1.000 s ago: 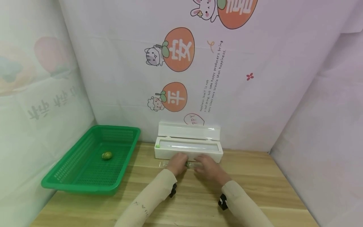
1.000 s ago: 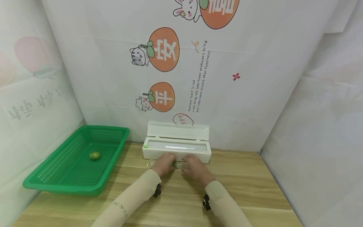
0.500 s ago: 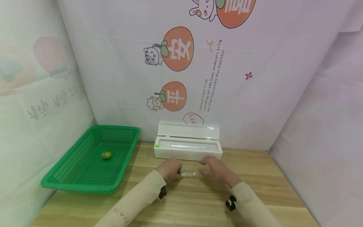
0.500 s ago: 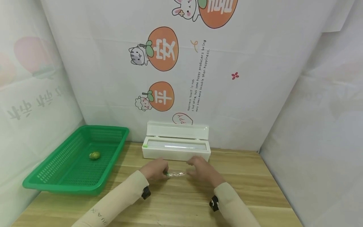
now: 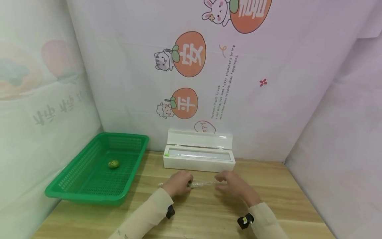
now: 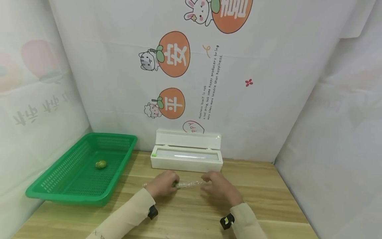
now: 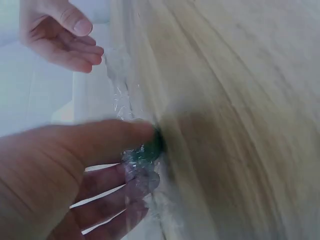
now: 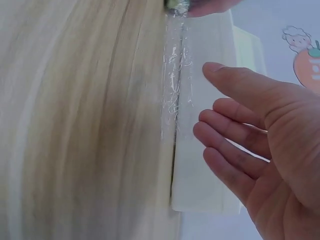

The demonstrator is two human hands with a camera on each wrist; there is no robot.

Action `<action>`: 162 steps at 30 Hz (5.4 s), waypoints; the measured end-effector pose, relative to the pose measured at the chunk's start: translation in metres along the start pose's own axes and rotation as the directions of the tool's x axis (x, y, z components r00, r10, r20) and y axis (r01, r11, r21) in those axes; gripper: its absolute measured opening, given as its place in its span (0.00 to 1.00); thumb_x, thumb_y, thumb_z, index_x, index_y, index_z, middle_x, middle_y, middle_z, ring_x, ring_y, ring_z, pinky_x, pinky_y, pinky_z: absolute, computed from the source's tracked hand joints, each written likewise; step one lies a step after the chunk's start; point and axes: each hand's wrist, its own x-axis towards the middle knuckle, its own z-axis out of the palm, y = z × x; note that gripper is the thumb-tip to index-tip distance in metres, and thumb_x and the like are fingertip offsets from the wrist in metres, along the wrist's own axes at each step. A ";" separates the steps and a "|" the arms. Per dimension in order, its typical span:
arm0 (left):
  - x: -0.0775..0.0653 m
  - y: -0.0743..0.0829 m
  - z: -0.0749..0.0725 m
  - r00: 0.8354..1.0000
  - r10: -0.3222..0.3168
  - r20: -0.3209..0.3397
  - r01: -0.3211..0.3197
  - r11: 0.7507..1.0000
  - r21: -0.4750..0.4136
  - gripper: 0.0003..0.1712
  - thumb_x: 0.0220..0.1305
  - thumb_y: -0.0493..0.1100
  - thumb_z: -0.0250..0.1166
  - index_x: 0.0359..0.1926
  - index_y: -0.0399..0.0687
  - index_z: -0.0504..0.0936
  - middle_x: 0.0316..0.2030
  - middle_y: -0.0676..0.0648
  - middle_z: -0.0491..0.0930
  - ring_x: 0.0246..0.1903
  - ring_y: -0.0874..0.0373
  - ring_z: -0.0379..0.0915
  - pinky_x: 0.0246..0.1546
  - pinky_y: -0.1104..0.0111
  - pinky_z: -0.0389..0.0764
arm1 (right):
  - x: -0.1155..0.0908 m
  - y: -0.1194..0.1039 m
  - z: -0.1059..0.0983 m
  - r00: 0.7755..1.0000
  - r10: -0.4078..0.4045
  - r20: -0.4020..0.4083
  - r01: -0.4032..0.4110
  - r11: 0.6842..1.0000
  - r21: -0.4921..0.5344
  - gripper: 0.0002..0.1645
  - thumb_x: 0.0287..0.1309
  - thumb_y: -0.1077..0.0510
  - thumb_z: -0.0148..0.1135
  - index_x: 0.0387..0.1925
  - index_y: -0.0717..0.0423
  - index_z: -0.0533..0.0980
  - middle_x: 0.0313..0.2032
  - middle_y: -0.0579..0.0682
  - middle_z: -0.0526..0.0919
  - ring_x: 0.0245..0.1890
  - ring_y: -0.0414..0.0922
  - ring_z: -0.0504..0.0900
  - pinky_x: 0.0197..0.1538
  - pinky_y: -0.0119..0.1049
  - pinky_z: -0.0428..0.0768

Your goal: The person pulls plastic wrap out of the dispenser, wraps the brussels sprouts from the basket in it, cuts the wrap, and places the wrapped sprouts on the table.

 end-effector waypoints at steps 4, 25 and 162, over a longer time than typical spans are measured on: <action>-0.002 -0.001 0.003 1.000 0.017 -0.022 -0.017 1.000 -0.023 0.06 0.59 0.41 0.79 0.35 0.48 0.89 0.33 0.53 0.87 0.32 0.63 0.78 0.38 0.69 0.84 | -0.007 0.005 0.008 0.999 0.022 -0.037 -0.021 0.999 0.024 0.28 0.65 0.52 0.74 0.60 0.63 0.81 0.56 0.59 0.87 0.57 0.57 0.85 0.62 0.58 0.84; -0.045 -0.006 -0.020 0.971 0.060 -0.230 -0.091 0.988 -0.125 0.13 0.58 0.39 0.79 0.45 0.46 0.89 0.41 0.50 0.88 0.42 0.59 0.84 0.48 0.68 0.88 | -0.018 0.006 0.019 0.994 0.019 -0.105 0.007 0.971 0.239 0.32 0.65 0.41 0.72 0.63 0.55 0.81 0.60 0.51 0.87 0.58 0.51 0.86 0.65 0.49 0.84; -0.037 0.035 -0.027 0.850 0.230 -0.474 -0.338 0.928 -0.155 0.17 0.56 0.37 0.80 0.48 0.45 0.91 0.45 0.48 0.91 0.43 0.58 0.90 0.47 0.75 0.88 | -0.008 -0.052 0.040 0.987 0.145 -0.071 -0.061 0.742 0.667 0.23 0.72 0.45 0.67 0.60 0.54 0.82 0.57 0.55 0.88 0.54 0.44 0.88 0.62 0.46 0.86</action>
